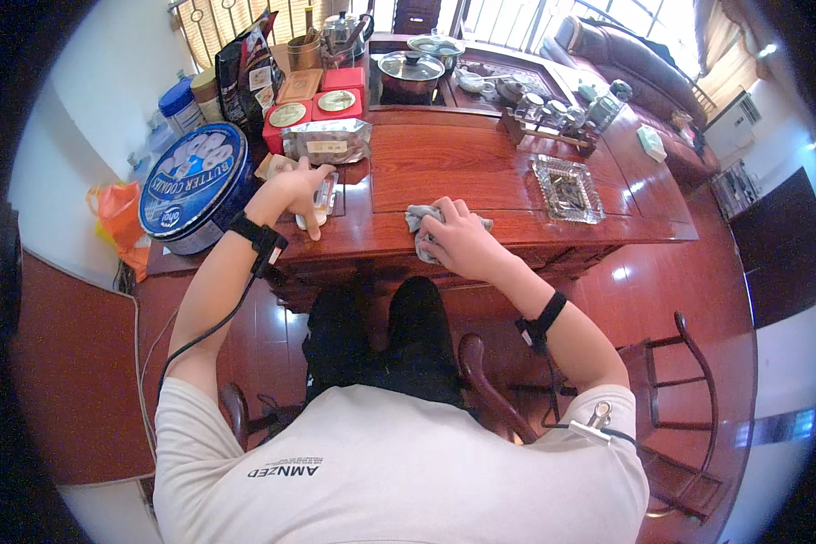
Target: Clean the tea table with a cloth and reorganize tea items.
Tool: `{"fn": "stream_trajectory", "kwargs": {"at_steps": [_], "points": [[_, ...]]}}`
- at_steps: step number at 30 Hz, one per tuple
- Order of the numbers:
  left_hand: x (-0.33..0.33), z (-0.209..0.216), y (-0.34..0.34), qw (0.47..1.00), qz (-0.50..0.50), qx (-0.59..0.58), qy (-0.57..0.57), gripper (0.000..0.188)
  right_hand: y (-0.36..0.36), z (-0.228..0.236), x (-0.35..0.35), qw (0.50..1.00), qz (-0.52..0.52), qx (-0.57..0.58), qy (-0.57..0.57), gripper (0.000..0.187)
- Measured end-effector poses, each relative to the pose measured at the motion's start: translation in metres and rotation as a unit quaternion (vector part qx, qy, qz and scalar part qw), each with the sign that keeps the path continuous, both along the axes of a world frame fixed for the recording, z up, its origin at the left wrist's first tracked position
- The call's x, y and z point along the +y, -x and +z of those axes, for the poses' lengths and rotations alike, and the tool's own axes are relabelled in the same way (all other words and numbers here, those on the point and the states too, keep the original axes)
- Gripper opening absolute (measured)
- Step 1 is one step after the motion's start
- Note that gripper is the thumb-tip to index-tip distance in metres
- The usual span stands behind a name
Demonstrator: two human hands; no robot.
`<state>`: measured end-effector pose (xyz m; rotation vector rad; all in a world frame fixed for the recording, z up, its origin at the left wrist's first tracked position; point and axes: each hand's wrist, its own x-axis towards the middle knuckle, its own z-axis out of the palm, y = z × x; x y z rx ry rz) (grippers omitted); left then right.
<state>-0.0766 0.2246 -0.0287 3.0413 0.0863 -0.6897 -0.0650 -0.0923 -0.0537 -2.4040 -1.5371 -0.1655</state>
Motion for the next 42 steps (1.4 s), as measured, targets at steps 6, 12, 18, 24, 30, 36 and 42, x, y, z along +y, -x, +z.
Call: {"fn": "stream_trajectory", "kwargs": {"at_steps": [6, 12, 18, 24, 30, 36, 42], "points": [[-0.002, 0.003, 0.001, 1.000, 0.006, 0.006, -0.013, 0.136, 0.003, -0.003, -0.001, 1.000, 0.003, -0.015, -0.013, 0.022], [-0.001, 0.003, 0.001, 1.000, -0.007, -0.004, -0.009, 0.138, 0.004, -0.006, 0.017, 1.000, 0.010, -0.024, -0.008, 0.025], [0.000, 0.003, 0.002, 1.000, -0.004, 0.006, -0.007, 0.139, 0.022, -0.020, 0.086, 0.997, 0.054, -0.051, -0.033, 0.029], [-0.002, 0.001, 0.001, 0.999, 0.005, -0.003, -0.033, 0.142, 0.040, -0.020, 0.126, 0.997, 0.043, -0.060, -0.037, 0.030], [0.004, 0.003, 0.003, 1.000, 0.002, 0.001, -0.010, 0.140, 0.038, -0.025, 0.121, 0.994, 0.053, -0.067, -0.072, 0.029], [0.002, 0.004, 0.005, 1.000, 0.001, -0.009, -0.002, 0.137, 0.029, -0.018, 0.095, 0.996, 0.049, -0.010, -0.068, 0.028], [0.000, 0.007, 0.006, 1.000, -0.001, -0.001, 0.008, 0.136, 0.008, -0.002, 0.036, 0.998, 0.007, 0.040, -0.051, 0.019]]}}
